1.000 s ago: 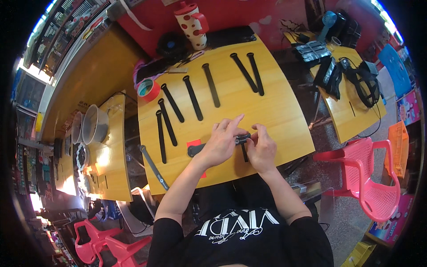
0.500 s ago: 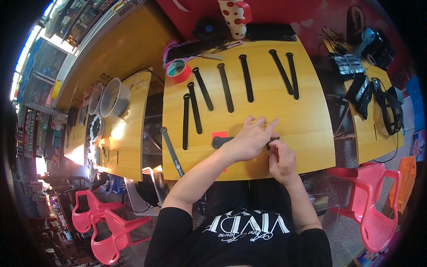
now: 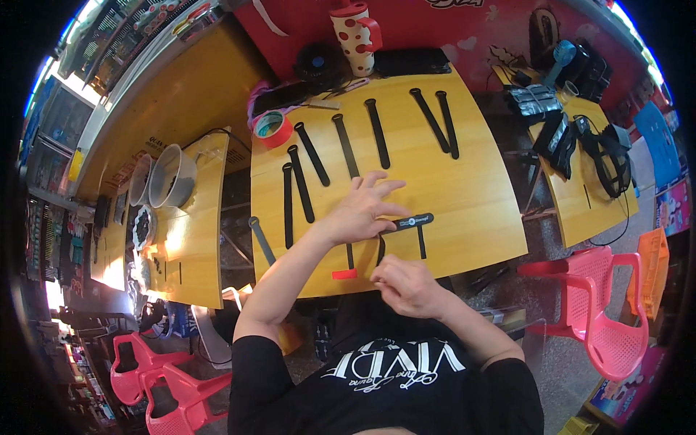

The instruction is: The recorder is assembling and organizing black textile straps by placing them onto a horizontal template strip on a wooden table.

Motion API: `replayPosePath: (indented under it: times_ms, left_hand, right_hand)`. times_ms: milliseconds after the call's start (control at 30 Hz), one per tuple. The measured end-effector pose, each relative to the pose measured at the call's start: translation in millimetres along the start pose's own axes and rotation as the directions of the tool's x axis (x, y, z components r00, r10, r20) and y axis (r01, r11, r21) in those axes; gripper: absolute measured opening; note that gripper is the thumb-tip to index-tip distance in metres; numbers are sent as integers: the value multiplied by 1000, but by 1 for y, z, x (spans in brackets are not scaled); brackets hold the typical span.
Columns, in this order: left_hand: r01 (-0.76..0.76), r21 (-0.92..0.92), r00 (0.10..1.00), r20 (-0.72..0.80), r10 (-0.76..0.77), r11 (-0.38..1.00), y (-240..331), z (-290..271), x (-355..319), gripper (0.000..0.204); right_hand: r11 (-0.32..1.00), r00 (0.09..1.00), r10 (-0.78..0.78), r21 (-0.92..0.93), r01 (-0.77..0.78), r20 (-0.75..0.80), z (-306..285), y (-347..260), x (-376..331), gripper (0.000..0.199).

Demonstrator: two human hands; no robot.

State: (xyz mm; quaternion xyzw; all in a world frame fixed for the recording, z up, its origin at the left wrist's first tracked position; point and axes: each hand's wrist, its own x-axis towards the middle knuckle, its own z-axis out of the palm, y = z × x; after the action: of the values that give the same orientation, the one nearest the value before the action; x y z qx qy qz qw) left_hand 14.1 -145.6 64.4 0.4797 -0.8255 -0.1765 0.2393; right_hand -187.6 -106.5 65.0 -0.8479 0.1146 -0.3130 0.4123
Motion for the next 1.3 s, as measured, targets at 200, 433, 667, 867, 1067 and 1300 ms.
replayPosePath:
  times_ms: [200,433,667,867,1067,1300]
  left_hand:
    - [88,128,978,177,-110,988,-9,2,4,25]
    - [60,168,972,213,-96,984,-8,-3,10,26]
    - [123,-677,958,272,92,725,10,-32,-54,49]
    - [336,-738,913,408,-10,585,65,-34,-145,26]
    - [330,-734,941,202,-273,594,69,-21,-159,11]
    - [208,-621,951,-53,-305,756,71,-9,-124,11]
  right_hand:
    - [975,961,-221,46,216,164,48,-11,19,26]
    - [636,823,-503,757,146,263,75,-69,38,19]
    - [806,943,-302,565,174,141,19,-61,24,12]
    - [884,943,196,465,-51,-270,-35,-42,-28,17]
    - [925,916,329,272,-264,-229,-51,-13,-47,12]
    - [634,689,725,370,-679,22,-67,22,-35,4]
